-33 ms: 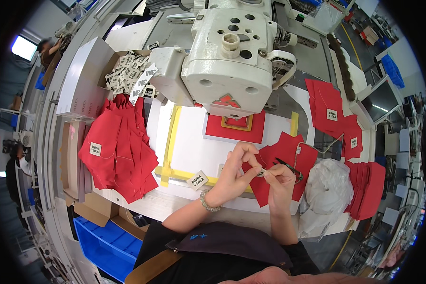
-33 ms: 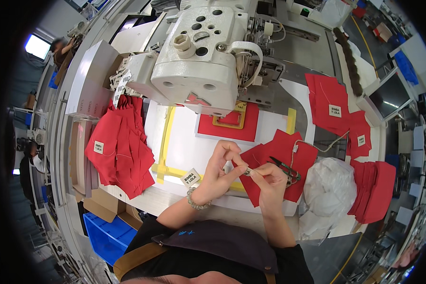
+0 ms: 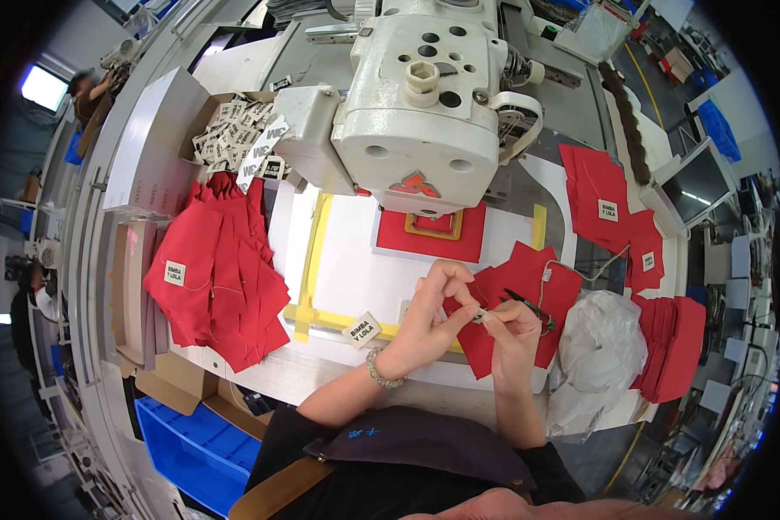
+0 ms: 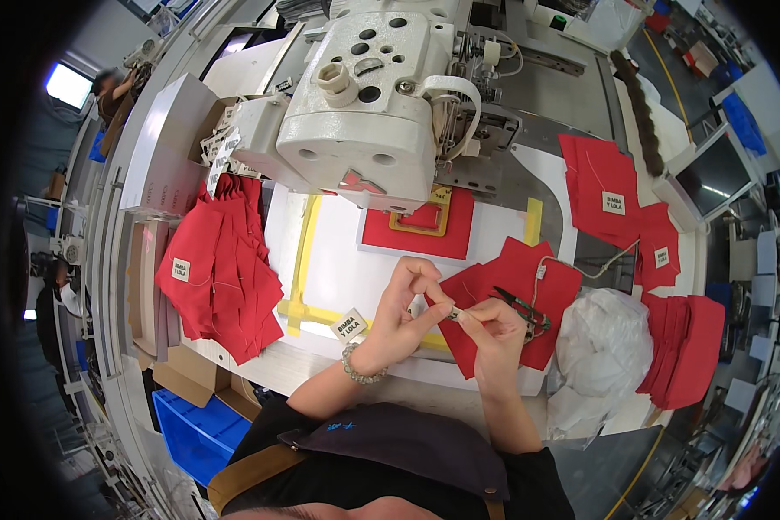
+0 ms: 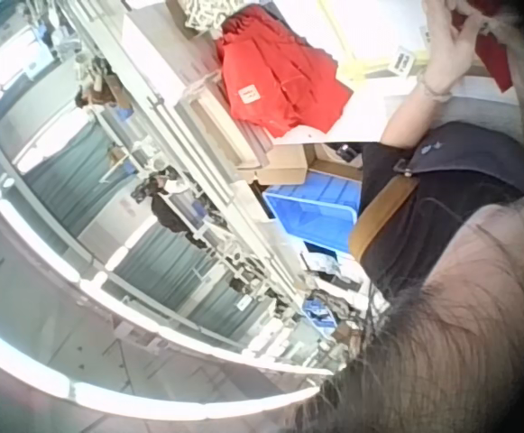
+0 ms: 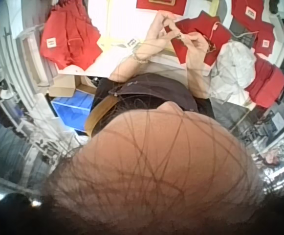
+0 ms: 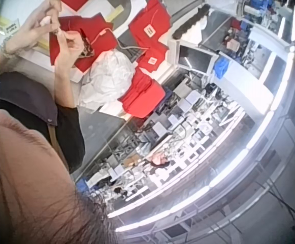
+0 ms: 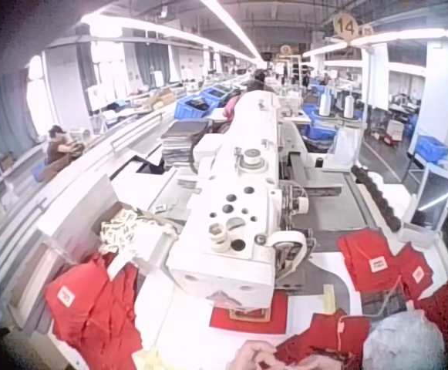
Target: The person sews rectangular white labels onto red fabric pieces using an industrial sewing machine. They pick up a red fabric piece, align a label, sew it in place, and then use scissors to trim the excess thread. The finished pieces are stacked on the table.
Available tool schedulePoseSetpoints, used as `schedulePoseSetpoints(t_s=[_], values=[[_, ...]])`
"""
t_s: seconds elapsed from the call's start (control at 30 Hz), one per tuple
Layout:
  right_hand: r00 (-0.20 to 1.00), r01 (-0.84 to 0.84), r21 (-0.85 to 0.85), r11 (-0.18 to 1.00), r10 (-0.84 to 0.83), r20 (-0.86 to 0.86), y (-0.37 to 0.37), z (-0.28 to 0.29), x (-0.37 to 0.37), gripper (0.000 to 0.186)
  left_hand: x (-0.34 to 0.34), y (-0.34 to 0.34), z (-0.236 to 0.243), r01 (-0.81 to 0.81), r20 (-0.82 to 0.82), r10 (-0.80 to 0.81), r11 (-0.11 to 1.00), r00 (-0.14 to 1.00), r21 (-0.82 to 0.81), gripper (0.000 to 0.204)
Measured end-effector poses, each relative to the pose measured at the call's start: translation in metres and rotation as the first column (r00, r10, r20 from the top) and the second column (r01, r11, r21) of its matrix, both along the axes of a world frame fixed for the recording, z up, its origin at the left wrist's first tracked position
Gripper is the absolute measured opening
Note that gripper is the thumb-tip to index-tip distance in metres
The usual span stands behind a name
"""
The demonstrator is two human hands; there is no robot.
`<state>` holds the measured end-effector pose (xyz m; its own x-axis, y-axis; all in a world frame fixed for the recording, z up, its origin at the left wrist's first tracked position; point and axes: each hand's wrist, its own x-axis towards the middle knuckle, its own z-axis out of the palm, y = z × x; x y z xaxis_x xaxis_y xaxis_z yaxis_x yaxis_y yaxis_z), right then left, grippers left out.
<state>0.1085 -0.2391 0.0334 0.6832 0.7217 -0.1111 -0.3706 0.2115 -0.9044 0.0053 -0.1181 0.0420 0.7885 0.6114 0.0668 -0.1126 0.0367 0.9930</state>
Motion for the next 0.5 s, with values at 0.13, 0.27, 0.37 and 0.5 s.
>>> schedulePoseSetpoints(t_s=[0.13, 0.27, 0.37, 0.5], values=[[1.000, 0.015, 0.000, 1.000, -0.015, 0.011, 0.0009, 0.0023, -0.0014, 0.010, 0.0004, 0.0005, 0.0005, -0.012, -0.015, 0.013, 0.999, 1.000, 0.034, 0.039], [1.000, 0.004, 0.019, 1.000, -0.004, -0.017, 0.0009, 0.0016, -0.0001, 0.011, 0.0005, 0.0010, -0.0001, -0.001, -0.012, 0.001, 1.000, 1.000, 0.024, 0.039], [0.998, -0.014, 0.054, 0.998, 0.018, -0.065, 0.0009, -0.0013, 0.0000, 0.012, 0.0000, 0.0016, -0.0010, 0.009, 0.077, -0.008, 1.000, 0.997, -0.015, 0.039], [0.996, -0.030, 0.056, 0.998, 0.034, -0.086, 0.0009, -0.0045, -0.0005, 0.012, -0.0015, 0.0023, -0.0028, 0.020, 0.099, -0.010, 0.995, 0.995, -0.101, 0.039]])
